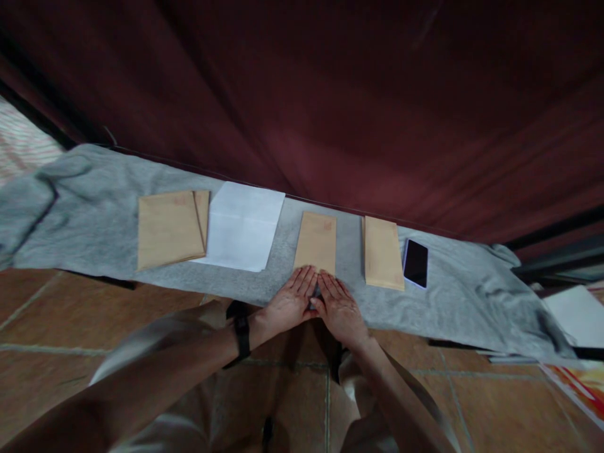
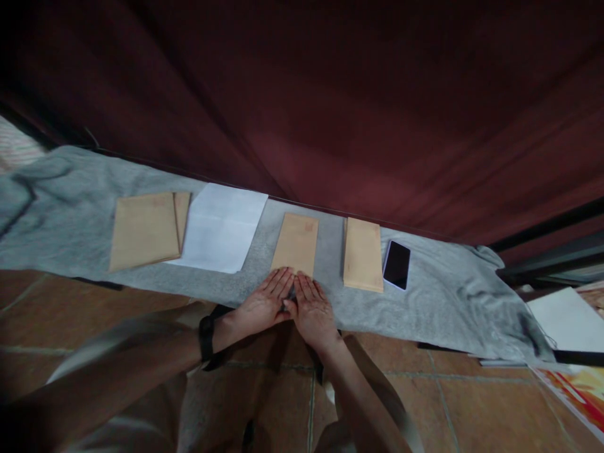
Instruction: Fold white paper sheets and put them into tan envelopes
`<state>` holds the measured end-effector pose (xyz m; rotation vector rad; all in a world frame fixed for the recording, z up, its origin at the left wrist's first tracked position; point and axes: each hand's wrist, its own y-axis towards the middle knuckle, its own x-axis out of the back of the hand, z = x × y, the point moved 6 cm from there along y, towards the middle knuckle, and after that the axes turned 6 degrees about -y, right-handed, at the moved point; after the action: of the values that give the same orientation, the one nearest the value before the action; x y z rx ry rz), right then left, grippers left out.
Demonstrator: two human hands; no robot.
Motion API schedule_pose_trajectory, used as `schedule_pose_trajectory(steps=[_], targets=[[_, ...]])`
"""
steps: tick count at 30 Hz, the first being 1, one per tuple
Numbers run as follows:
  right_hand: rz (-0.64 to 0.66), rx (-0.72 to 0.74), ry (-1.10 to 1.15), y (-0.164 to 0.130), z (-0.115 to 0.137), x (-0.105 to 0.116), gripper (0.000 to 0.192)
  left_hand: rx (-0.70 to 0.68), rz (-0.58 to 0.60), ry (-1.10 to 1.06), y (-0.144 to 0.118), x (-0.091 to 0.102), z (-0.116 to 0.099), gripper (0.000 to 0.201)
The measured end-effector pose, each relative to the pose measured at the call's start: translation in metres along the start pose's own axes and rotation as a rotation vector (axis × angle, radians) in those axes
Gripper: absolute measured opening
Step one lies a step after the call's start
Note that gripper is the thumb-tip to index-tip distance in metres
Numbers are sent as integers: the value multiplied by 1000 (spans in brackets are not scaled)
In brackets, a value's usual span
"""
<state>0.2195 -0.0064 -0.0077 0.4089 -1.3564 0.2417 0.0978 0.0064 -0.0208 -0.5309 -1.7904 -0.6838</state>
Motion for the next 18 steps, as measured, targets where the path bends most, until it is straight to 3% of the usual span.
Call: schedule_pose_trajectory(steps=[8, 14, 18], targets=[[19, -32, 26, 4, -5, 10, 49, 3, 18, 46, 4, -2, -3, 96], [2, -62, 97, 9, -17, 14, 41, 8, 41, 73, 10, 0, -4, 83], [-11, -85, 212, 18, -26, 13, 35, 0, 3, 113, 8, 2, -10, 89]])
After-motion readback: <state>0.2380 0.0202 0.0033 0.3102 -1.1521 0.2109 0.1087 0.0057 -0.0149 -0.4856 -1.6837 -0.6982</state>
